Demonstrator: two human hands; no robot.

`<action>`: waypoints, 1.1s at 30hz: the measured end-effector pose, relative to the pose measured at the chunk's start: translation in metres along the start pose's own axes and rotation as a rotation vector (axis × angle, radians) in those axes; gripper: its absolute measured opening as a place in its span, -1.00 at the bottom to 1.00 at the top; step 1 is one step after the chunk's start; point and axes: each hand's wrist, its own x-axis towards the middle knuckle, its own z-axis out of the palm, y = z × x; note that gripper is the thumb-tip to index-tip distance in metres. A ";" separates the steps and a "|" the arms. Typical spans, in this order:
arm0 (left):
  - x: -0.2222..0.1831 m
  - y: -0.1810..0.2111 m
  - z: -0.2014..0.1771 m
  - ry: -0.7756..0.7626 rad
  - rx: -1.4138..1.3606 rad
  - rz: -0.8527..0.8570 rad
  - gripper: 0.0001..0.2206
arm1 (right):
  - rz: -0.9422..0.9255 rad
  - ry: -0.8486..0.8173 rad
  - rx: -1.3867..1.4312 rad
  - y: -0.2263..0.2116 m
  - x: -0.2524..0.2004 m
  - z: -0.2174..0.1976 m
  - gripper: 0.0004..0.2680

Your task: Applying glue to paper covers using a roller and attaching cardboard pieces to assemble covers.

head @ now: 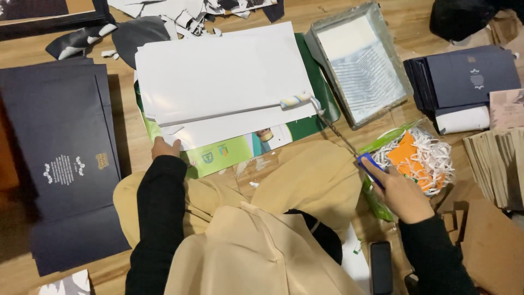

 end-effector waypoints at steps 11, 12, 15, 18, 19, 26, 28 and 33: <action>0.006 0.003 -0.004 -0.088 0.000 -0.066 -0.52 | 0.006 -0.051 0.177 -0.040 -0.002 -0.045 -0.67; 0.003 0.006 -0.006 -0.105 0.009 -0.066 -0.52 | -0.055 -0.051 0.166 -0.041 0.014 -0.034 -0.65; 0.006 0.002 -0.004 -0.099 0.015 -0.066 -0.51 | -0.128 -0.021 0.155 -0.058 0.056 -0.024 -0.61; 0.003 0.006 -0.005 -0.093 0.005 -0.072 -0.51 | -0.155 0.052 0.146 -0.076 0.111 -0.024 -0.59; 0.000 0.008 -0.010 -0.103 0.005 -0.078 -0.49 | -0.173 0.094 0.143 -0.083 0.131 -0.022 -0.58; 0.011 0.005 -0.003 -0.111 0.032 -0.078 -0.50 | -0.149 0.164 0.293 -0.119 0.210 -0.031 -0.59; 0.004 0.005 -0.005 -0.107 0.034 -0.078 -0.49 | -0.126 0.185 0.266 -0.128 0.202 -0.028 -0.60; -0.004 0.014 -0.015 -0.107 -0.006 -0.087 -0.50 | -0.118 0.239 0.221 -0.137 0.121 -0.020 -0.60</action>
